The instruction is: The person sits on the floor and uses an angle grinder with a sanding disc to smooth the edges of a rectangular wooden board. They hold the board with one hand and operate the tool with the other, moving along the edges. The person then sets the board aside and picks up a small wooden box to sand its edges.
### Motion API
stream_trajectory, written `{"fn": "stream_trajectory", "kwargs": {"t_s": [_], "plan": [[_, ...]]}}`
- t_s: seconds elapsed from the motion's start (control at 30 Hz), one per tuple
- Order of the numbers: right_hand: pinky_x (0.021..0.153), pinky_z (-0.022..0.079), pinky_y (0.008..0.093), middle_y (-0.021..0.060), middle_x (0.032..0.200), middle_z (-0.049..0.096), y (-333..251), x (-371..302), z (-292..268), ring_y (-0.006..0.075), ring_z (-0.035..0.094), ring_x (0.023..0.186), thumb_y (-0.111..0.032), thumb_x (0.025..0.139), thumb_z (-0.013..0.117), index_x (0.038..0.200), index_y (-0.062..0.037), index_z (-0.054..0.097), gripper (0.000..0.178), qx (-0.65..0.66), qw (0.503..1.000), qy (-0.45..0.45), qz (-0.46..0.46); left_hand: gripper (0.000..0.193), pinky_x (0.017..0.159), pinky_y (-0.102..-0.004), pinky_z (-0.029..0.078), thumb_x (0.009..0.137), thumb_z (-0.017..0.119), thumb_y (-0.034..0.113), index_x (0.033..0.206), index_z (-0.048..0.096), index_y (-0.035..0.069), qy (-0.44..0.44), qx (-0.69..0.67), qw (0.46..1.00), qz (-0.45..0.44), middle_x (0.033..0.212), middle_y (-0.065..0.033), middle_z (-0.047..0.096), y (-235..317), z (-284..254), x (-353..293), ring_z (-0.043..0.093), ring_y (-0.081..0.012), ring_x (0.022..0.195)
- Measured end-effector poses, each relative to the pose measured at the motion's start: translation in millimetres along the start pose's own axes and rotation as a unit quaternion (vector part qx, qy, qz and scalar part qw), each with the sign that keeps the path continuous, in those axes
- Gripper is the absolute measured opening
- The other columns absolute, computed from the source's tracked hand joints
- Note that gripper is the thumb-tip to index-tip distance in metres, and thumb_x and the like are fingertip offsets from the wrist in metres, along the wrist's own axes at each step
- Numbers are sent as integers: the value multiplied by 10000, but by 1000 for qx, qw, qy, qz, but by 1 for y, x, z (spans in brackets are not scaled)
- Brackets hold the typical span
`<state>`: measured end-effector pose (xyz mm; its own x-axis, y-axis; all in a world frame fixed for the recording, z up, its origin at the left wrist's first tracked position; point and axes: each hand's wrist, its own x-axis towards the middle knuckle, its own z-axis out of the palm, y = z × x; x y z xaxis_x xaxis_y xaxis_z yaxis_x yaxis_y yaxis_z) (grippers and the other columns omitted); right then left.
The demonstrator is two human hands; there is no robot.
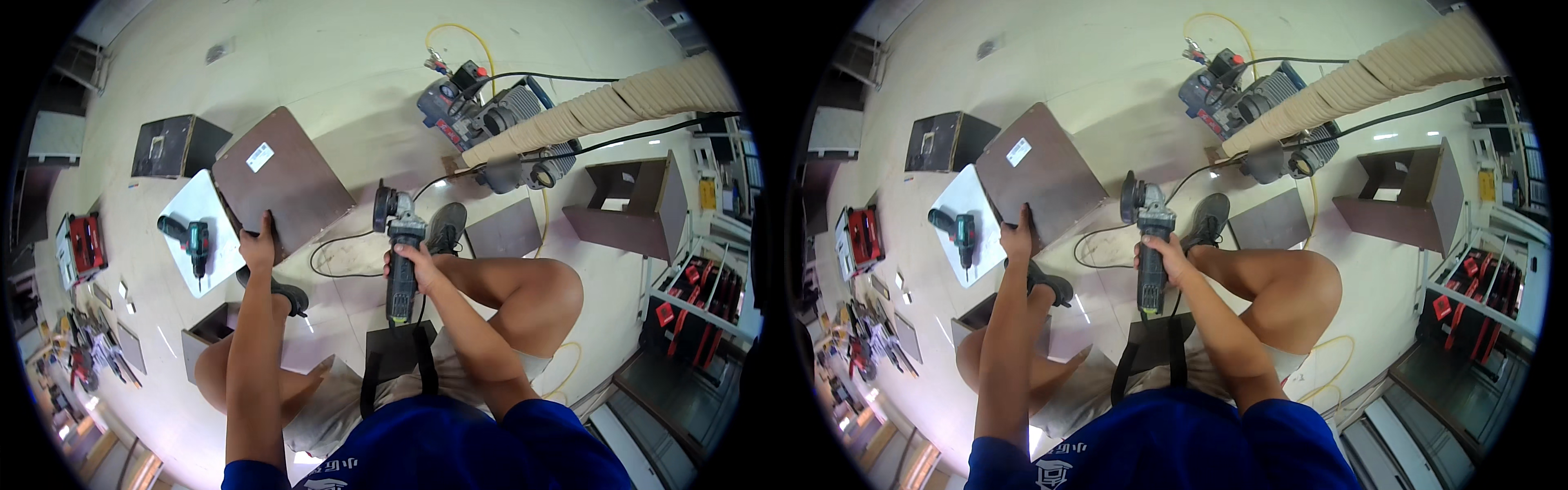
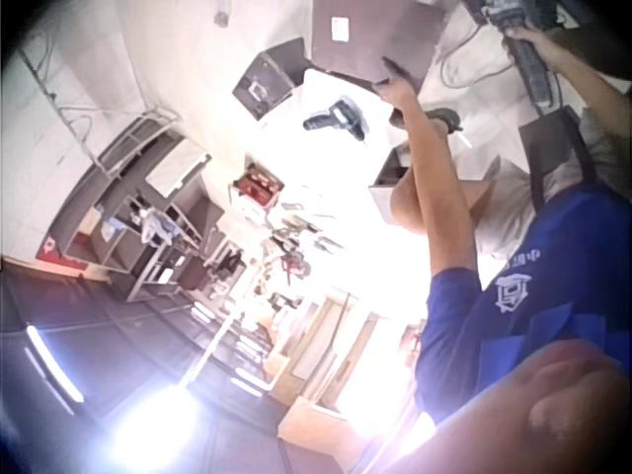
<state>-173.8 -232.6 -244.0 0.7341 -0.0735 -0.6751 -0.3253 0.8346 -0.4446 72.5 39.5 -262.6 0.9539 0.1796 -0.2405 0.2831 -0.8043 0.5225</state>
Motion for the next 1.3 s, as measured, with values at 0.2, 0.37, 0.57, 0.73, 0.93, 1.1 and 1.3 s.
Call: {"fn": "stream_trajectory", "kwargs": {"t_s": [0.2,0.37,0.57,0.73,0.93,1.1,1.3], "plan": [[652,590,389,129,838,683,27,15,-10,252,692,700,-191,876,701,1027,4,575,277,18,1000,-10,-7,779,977,-467,484,861,740,537,1278,535,-88,79,-79,990,90,1169,-308,666,-12,16,4,628,-470,1122],[657,576,379,122,843,684,37,17,-23,243,695,716,-190,857,714,995,3,603,263,17,999,-40,-5,734,1182,-523,235,913,711,257,1493,357,-21,139,8,959,247,1550,-324,296,0,18,-1,291,-486,1436],[703,561,372,108,862,675,26,18,-12,234,687,748,-193,832,726,1004,-10,600,281,-22,997,-73,-4,619,1207,-575,134,919,592,260,1508,461,124,-9,151,878,455,1622,-219,285,48,13,-12,230,-404,1514],[709,561,372,105,876,672,42,22,-6,233,680,760,-152,830,728,1032,-4,580,291,-26,998,-63,-9,589,1204,-585,132,927,561,317,1488,499,146,-16,177,884,432,1631,-179,298,52,17,-15,247,-378,1517],[716,563,379,132,902,659,59,22,-8,243,677,790,-150,842,709,1034,5,568,284,-29,998,-58,-8,572,1185,-609,164,916,591,343,1455,543,156,-12,175,890,421,1621,-178,316,55,14,-16,268,-379,1505],[739,560,392,131,912,652,63,24,-7,252,678,803,-217,840,695,1006,9,577,306,-55,997,-56,2,583,1189,-609,165,907,604,354,1458,542,173,-13,178,892,415,1624,-170,311,53,12,-17,268,-367,1506],[721,556,377,134,812,649,46,32,6,254,676,776,-302,824,684,908,20,607,341,-86,995,-51,-12,582,1185,-616,185,899,616,379,1445,556,186,-14,173,896,409,1628,-151,308,54,12,-16,261,-346,1513]]}}
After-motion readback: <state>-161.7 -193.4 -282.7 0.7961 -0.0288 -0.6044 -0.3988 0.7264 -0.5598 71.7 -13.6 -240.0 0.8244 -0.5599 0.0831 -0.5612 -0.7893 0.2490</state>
